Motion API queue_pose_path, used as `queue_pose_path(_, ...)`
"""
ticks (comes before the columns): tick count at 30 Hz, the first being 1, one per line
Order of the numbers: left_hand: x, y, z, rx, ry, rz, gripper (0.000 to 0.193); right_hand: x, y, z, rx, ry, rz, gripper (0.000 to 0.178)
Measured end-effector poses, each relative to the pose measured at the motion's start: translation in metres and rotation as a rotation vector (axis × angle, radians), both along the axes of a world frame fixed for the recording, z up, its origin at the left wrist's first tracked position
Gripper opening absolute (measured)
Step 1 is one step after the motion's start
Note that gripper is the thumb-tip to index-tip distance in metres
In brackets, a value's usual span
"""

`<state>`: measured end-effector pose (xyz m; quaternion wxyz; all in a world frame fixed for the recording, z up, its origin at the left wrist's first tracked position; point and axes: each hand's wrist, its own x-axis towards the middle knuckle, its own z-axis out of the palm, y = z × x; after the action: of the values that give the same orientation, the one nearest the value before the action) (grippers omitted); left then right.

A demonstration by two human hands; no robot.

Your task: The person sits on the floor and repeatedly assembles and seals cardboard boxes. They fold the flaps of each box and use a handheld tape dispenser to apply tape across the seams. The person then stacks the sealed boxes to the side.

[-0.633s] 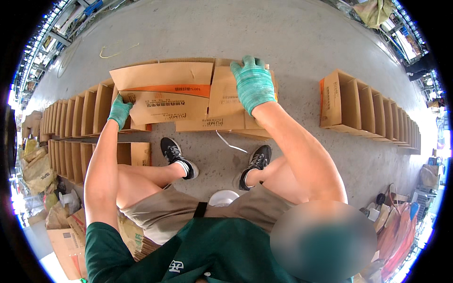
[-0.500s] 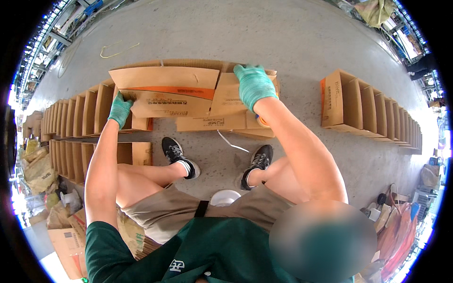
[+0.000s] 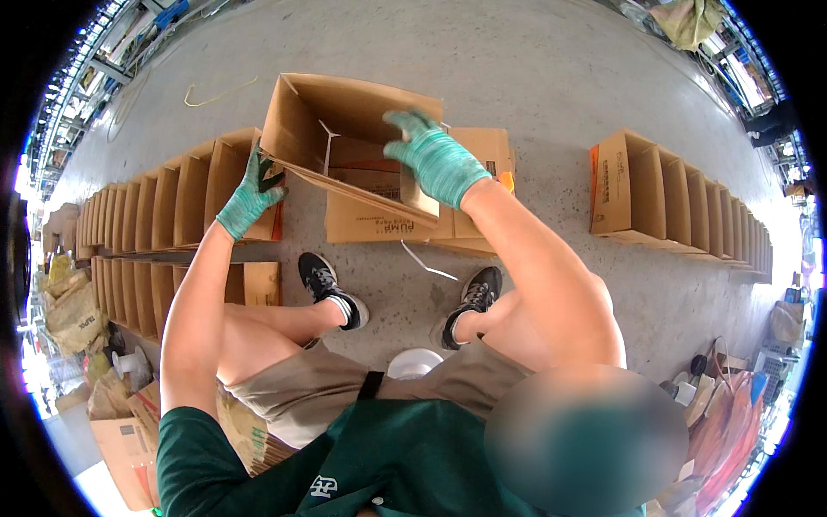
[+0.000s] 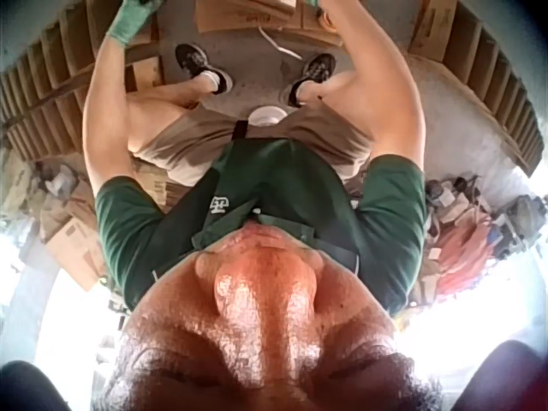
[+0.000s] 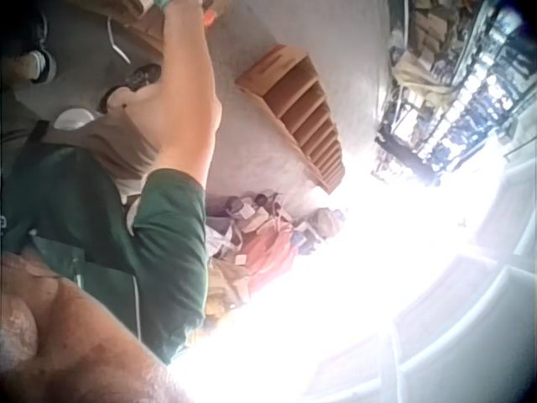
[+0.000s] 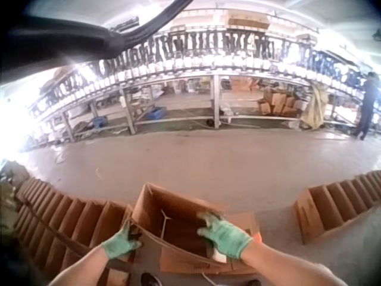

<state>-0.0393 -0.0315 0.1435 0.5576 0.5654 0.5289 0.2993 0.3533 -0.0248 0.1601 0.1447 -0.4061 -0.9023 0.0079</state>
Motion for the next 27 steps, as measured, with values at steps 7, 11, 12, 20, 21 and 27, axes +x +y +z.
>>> queue_pose_path(7,0.003,0.011,0.004,0.273,0.174,-0.067,0.068,0.012,-0.004,-0.025,-0.359,0.028,-0.505,0.044)
queue_pose_path(11,0.003,0.015,0.006,0.34,0.336,-0.204,0.056,0.002,-0.01,-0.024,-0.395,-0.113,-0.521,0.058)
queue_pose_path(12,0.002,0.016,0.006,0.324,0.364,-0.205,0.053,0.002,-0.01,-0.022,-0.4,-0.119,-0.495,0.059)
queue_pose_path(20,0.006,0.028,-0.011,0.301,0.481,0.076,0.07,0.026,-0.004,-0.058,-0.517,0.288,-0.358,0.05)
queue_pose_path(21,0.007,0.03,-0.015,0.293,0.487,0.134,0.072,0.033,0.006,-0.061,-0.628,0.412,-0.282,0.05)
queue_pose_path(27,0.035,0.044,-0.031,0.358,0.85,0.203,0.08,0.037,0.013,-0.037,-0.887,0.802,-0.66,0.06)
